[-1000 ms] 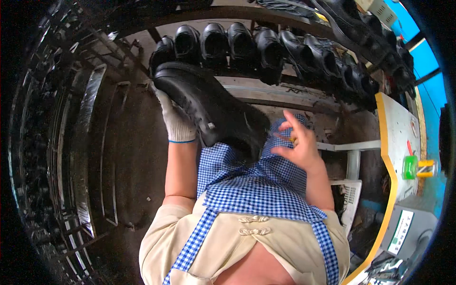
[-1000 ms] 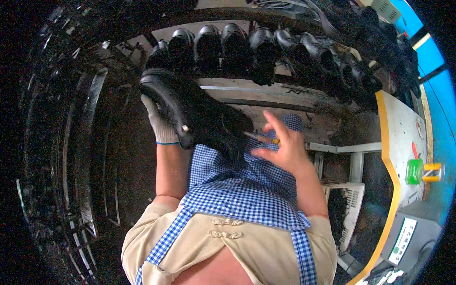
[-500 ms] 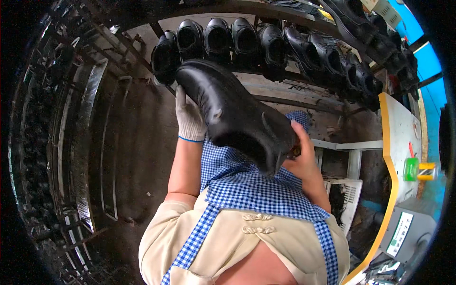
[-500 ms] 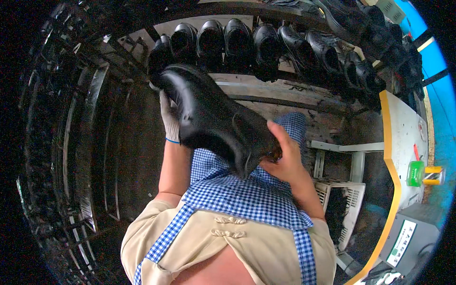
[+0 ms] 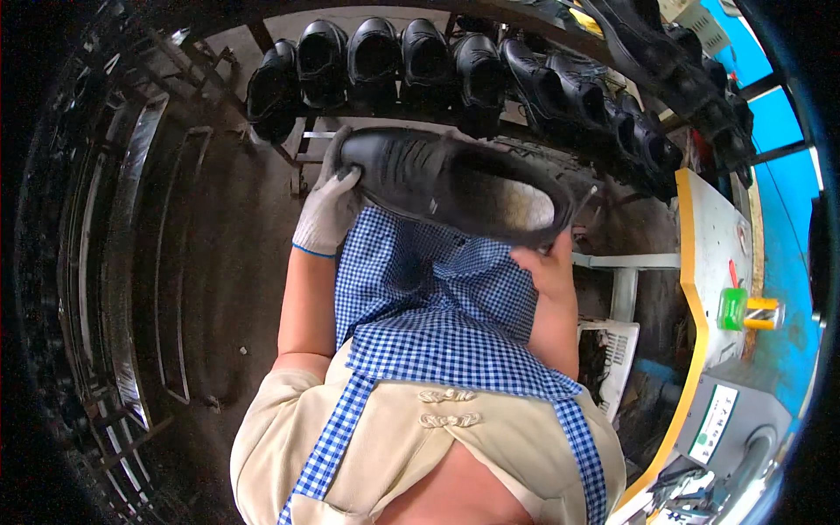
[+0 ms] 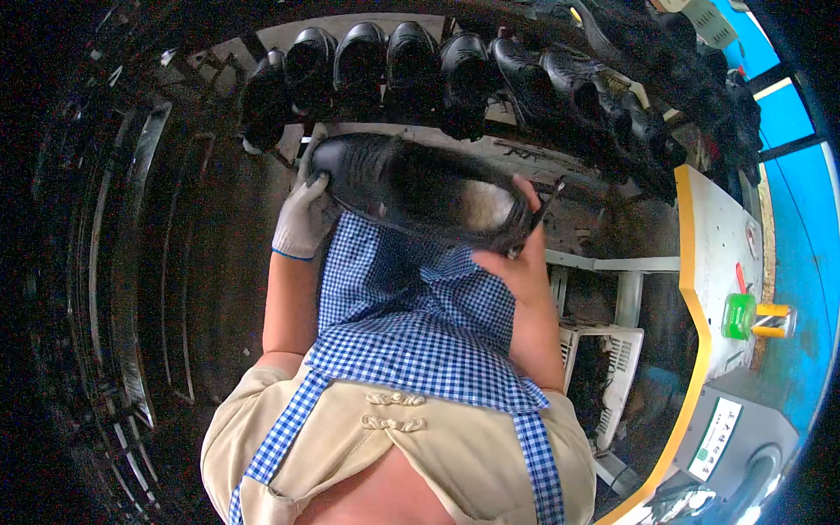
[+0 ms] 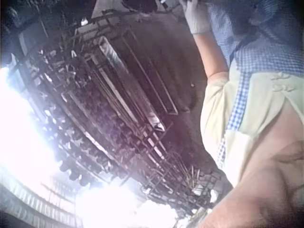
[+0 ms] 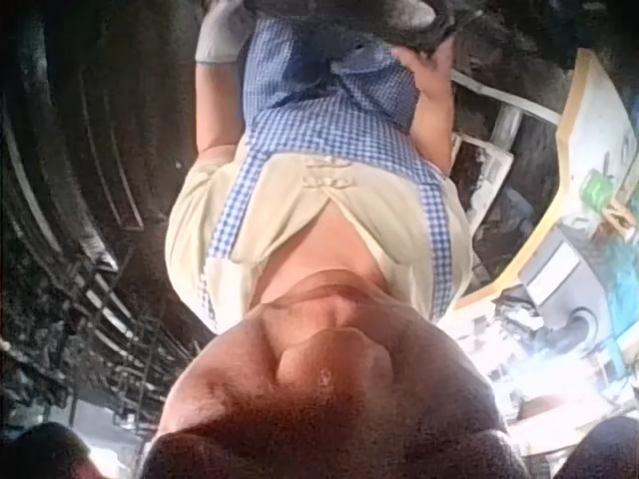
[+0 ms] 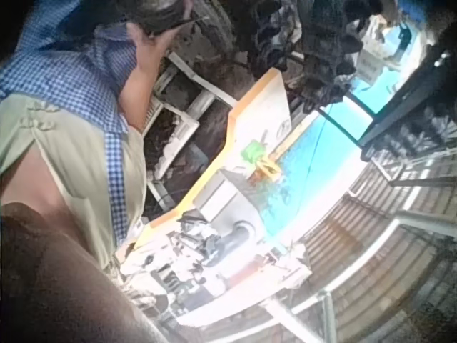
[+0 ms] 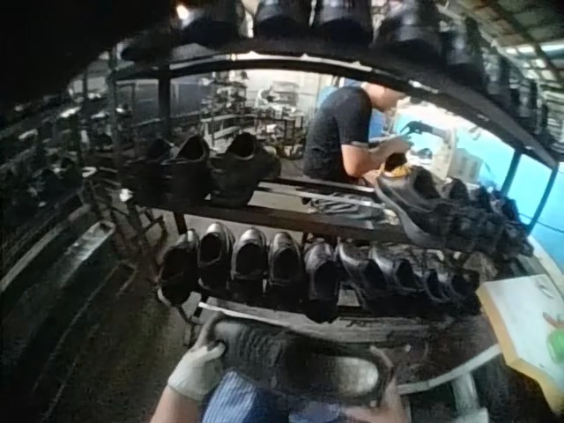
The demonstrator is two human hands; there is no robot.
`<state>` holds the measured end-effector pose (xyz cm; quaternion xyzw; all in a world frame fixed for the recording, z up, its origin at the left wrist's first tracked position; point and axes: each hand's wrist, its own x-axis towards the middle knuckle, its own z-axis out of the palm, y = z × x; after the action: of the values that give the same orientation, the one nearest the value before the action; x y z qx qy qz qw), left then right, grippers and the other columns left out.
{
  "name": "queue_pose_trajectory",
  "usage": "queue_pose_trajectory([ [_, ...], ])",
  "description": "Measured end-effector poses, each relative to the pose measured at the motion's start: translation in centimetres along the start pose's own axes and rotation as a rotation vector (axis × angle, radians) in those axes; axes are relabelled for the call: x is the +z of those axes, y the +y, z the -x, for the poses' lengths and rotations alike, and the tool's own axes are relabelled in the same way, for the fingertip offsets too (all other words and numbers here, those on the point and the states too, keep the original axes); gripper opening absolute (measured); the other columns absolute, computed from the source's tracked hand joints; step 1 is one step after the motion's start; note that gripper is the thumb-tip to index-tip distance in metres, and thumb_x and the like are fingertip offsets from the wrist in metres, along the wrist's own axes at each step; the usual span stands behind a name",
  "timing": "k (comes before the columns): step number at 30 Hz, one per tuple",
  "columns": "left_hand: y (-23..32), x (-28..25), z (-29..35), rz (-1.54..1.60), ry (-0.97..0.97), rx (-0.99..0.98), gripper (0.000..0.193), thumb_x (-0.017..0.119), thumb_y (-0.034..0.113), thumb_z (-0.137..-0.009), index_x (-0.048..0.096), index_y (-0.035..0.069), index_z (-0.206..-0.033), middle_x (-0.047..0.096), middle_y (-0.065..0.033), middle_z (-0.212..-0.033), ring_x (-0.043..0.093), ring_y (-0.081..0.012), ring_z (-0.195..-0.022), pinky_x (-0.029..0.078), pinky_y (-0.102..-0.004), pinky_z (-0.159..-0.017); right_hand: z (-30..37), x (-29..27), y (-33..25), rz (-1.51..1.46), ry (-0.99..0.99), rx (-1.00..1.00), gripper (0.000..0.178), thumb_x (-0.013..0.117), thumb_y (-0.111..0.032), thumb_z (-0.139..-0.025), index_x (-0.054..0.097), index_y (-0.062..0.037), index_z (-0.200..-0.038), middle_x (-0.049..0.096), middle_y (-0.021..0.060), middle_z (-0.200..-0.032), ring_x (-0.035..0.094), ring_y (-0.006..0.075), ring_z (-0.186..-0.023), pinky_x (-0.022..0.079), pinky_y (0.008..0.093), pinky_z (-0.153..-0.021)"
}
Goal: The person repeatedly picks up black shoes from a multi-tiered rack, wipes the soles and sides with a white cloth, and returns them to the rack. The person handles the shoes one at a time, rotating them to access different surfaces before placing them back in their original positions.
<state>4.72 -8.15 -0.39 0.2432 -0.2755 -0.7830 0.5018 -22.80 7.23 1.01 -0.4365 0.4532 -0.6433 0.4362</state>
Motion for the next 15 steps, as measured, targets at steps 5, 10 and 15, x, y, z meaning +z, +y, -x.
queue_pose_trajectory([
  [5,-0.2,-3.2,-0.6,0.221,-0.188,0.057,0.095,0.055,-0.01,-0.058,0.033,0.013,-0.148,0.051,-0.0142,-0.135,0.051,-0.0295,-0.124,0.043,-0.0457,-0.106,1.0,-1.1,-0.9,0.518,-0.267,-0.12,0.1,0.086,-0.008,-0.062,0.029,-0.0113,-0.144,0.058,0.0177,-0.128,0.062,0.0338,-0.11,0.05,0.0404,-0.093],
  [10,-0.5,-4.3,-0.6,0.269,-0.146,0.063,0.096,0.048,-0.013,-0.057,0.038,0.018,-0.147,0.054,-0.0125,-0.132,0.055,-0.03,-0.119,0.046,-0.0458,-0.102,1.6,1.0,-3.1,0.755,-0.272,-0.526,0.094,0.083,-0.001,-0.06,0.035,-0.0239,-0.138,0.06,0.0195,-0.124,0.067,0.0378,-0.099,0.057,0.04,-0.077],
  [15,-1.0,-5.0,-0.8,0.203,-0.168,0.012,0.093,0.048,-0.011,-0.059,0.037,0.017,-0.147,0.052,-0.0126,-0.134,0.055,-0.0297,-0.119,0.047,-0.0455,-0.101,1.7,1.4,-4.1,0.726,-0.28,-0.494,0.1,0.084,0.0,-0.056,0.033,-0.0235,-0.139,0.056,0.0222,-0.129,0.063,0.039,-0.106,0.055,0.0418,-0.084],
])
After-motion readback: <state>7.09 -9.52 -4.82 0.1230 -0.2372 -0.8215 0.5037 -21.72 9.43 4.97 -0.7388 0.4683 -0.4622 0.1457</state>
